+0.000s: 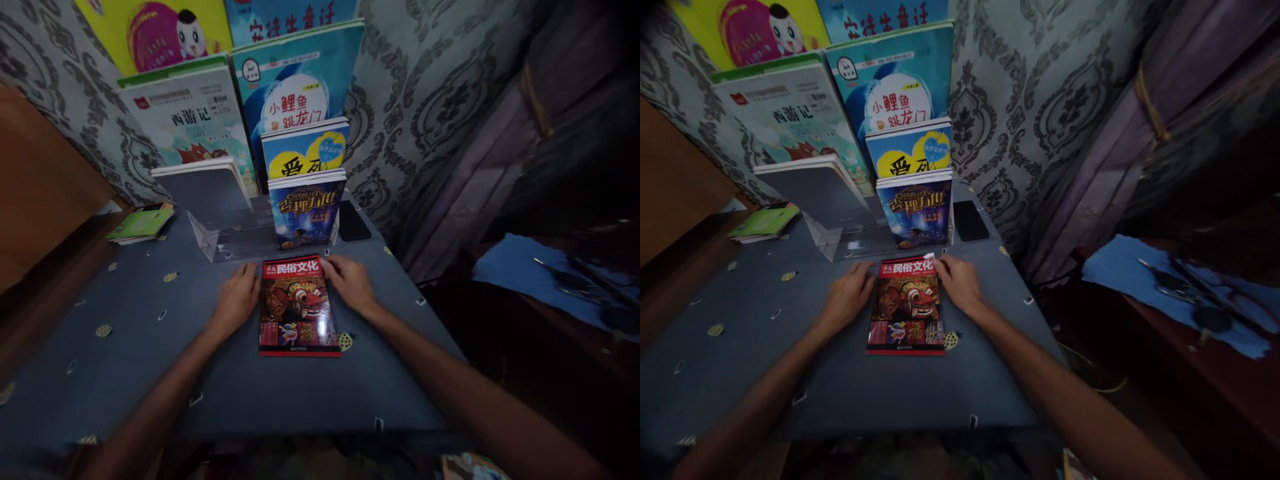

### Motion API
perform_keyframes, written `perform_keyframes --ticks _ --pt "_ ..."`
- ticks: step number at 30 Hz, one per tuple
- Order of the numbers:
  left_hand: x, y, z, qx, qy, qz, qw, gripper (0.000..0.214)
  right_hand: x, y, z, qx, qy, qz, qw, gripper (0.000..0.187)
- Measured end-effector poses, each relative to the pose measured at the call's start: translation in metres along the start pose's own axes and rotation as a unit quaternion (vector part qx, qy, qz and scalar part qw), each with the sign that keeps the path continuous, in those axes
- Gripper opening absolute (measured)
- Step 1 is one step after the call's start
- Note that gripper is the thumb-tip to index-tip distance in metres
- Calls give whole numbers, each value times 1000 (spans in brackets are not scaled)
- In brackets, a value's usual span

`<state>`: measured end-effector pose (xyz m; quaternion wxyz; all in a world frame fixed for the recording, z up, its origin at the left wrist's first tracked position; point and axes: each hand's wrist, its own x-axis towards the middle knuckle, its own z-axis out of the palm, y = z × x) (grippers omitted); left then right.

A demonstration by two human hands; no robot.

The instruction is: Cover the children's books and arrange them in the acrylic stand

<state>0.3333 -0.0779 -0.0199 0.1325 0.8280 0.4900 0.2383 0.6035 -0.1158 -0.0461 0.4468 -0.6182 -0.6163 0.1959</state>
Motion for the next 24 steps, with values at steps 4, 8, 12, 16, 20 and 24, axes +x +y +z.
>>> perform_keyframes --ticks 4,8,12,16,20,24 --pt "4 9 4 99 -13 65 993 24 -5 -8 1 -122 12 -56 991 28" --pt "10 3 18 94 -23 100 990 26 -10 -31 23 -124 -81 -178 973 30" --pt "12 -10 32 64 -1 117 991 34 -10 -46 50 -134 -185 -243 943 45" --pt "11 -17 38 55 5 114 992 38 -8 -41 62 -169 -205 -233 935 49" --pt "10 -16 38 57 4 108 993 37 -9 -24 52 -174 -189 -211 943 49" --pt "10 -14 37 79 8 108 991 34 -9 -5 29 -166 -156 -171 959 45"
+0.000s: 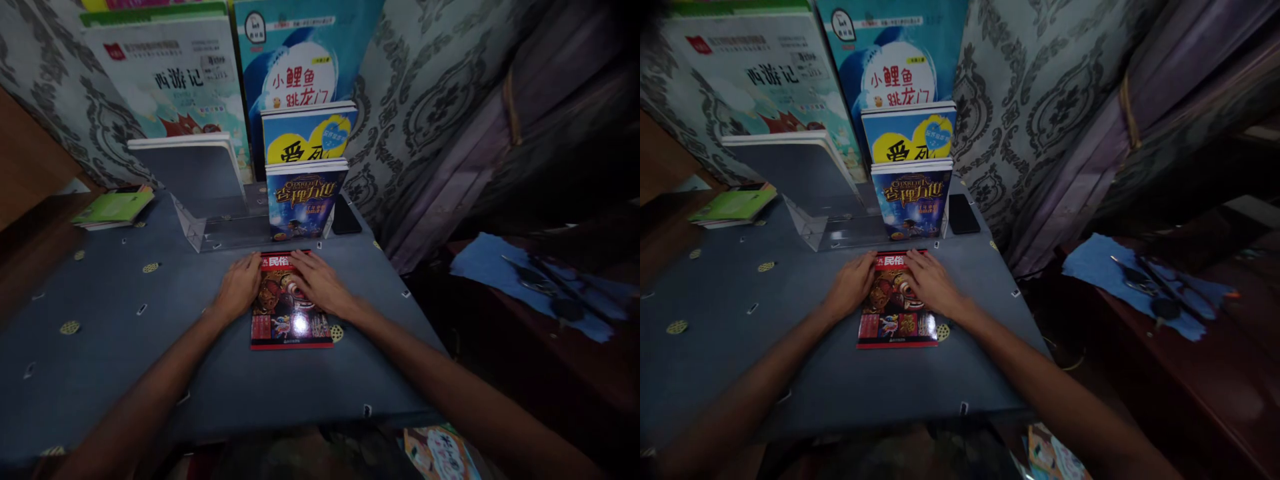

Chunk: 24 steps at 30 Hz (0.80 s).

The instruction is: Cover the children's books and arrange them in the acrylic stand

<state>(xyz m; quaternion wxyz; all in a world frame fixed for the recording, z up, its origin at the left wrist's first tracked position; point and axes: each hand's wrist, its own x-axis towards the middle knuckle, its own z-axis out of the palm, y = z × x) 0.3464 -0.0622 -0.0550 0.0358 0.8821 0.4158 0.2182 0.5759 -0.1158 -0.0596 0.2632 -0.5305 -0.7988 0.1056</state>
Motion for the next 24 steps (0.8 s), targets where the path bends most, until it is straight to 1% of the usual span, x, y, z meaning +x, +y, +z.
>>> perform_keyframes --ticks 2,4,6,8,12,15,17,19,24 --pt "1 0 0 11 -1 -2 1000 34 -5 9 -7 12 14 21 1000 43" --pt "1 0 -1 17 -10 -2 1000 33 -8 17 -11 36 25 28 999 42" --pt "2 0 -3 22 -22 8 999 33 -8 22 -13 72 36 31 996 41" --pt "3 0 -6 26 -32 24 999 35 -7 27 -13 122 48 48 990 41" --pt "5 2 -13 58 -49 35 996 37 -2 37 -13 237 65 94 965 40" --pt "10 7 -16 80 -59 50 994 38 1 42 -14 309 80 99 943 38" --pt "15 12 -15 72 -69 65 993 38 2 43 -14 344 84 101 930 37" --pt "21 18 -12 49 -78 79 993 39 2 45 -15 362 85 104 922 37" --pt "38 37 -1 -15 -99 140 985 38 3 47 -15 361 91 99 923 36"
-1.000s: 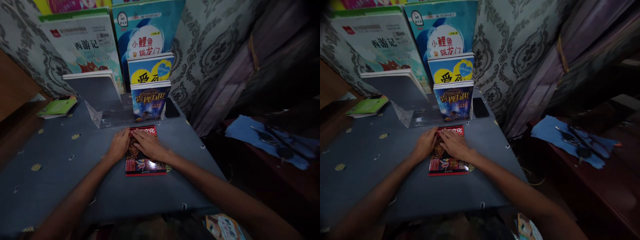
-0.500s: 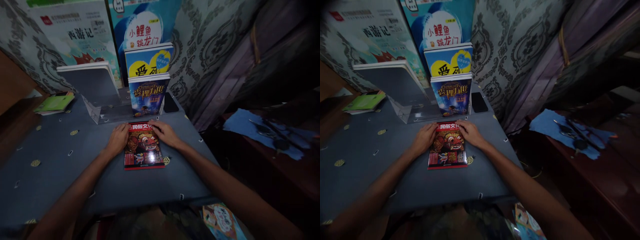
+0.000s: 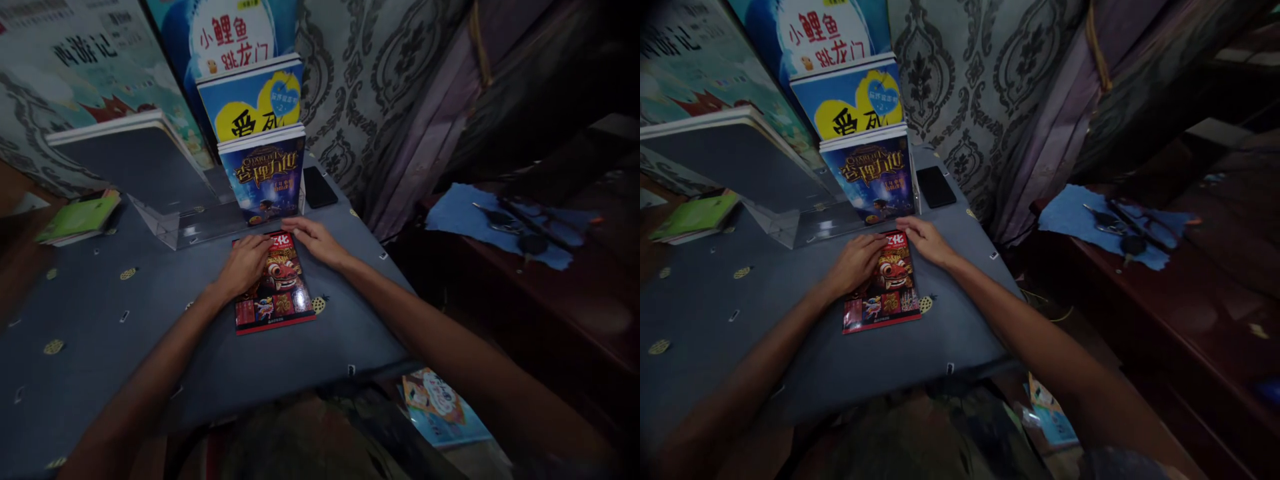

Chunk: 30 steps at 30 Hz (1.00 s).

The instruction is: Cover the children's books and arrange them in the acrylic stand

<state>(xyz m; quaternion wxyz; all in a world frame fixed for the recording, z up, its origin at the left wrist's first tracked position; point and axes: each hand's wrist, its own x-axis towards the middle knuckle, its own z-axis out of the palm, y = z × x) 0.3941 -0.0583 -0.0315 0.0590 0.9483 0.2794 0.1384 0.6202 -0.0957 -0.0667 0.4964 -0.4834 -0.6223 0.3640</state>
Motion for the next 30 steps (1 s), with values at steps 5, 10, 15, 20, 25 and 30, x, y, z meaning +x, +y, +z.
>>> perform_keyframes --ticks 5,10,15,20,25,30 --pt "11 11 6 -21 -27 59 998 40 1 2 0 -27 -4 -29 999 37" --pt "11 14 6 -20 -46 45 998 42 0 2 2 -70 -14 -47 996 42" --pt "-8 31 -7 -70 -97 87 989 41 -2 1 3 -110 -18 -63 992 45" --pt "-43 57 -19 -43 -140 143 979 63 -3 2 4 -123 -19 -66 990 45" --pt "-56 70 -16 26 -142 138 980 59 -4 3 5 -132 -7 -80 988 45" --pt "-53 71 -10 61 -118 123 983 59 -6 -1 4 -142 -3 -79 987 43"
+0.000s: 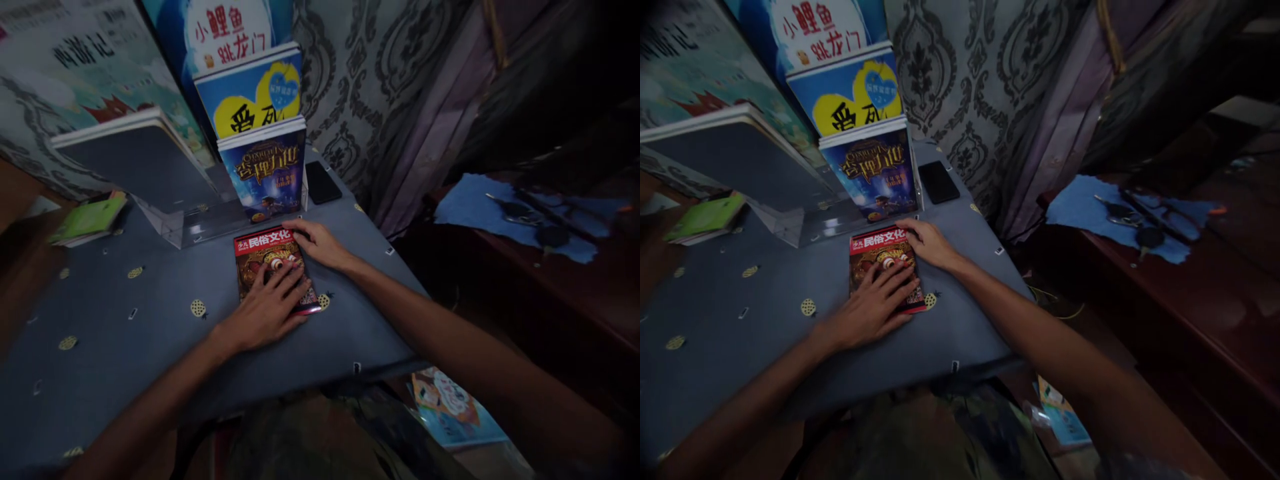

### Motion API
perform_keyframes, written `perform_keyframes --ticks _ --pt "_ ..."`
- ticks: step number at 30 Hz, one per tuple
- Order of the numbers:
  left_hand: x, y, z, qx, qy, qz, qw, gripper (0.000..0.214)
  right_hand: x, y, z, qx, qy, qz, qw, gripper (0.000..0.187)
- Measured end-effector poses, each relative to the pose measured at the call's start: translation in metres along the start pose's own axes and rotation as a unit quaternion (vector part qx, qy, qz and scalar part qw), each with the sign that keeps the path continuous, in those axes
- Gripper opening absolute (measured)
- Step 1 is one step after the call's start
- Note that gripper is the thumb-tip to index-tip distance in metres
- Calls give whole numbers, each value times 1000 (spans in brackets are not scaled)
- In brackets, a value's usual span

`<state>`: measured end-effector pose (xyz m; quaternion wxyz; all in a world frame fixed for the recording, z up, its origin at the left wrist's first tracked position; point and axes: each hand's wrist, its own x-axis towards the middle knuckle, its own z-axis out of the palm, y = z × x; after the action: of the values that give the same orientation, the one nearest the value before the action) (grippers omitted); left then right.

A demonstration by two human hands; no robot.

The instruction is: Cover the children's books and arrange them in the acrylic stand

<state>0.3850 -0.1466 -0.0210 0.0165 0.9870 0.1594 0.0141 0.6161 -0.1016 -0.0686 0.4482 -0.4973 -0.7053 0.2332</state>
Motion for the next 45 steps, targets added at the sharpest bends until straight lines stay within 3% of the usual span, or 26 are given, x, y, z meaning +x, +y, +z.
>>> perform_keyframes --ticks 12,19,21,26,31,36,45 --pt "15 -18 6 -3 25 -23 999 59 -2 -7 -1 -49 -12 12 999 42" --pt "15 -35 7 -86 70 -28 993 56 -4 -9 2 -95 -17 -36 995 39" --pt "14 -52 8 -96 103 -72 987 45 -6 -9 3 -120 -25 -47 991 38" --pt "2 -99 18 -41 181 -255 949 36 -2 -17 8 -202 -38 -63 976 35" --pt "-3 -113 27 -18 203 -280 938 38 23 -40 38 -243 -120 -104 957 35" --pt "-2 -112 27 6 193 -279 941 35 40 -46 60 -251 -141 -99 952 42" --pt "-3 -113 22 -19 205 -266 942 36 26 -21 23 -271 -80 -26 959 39"
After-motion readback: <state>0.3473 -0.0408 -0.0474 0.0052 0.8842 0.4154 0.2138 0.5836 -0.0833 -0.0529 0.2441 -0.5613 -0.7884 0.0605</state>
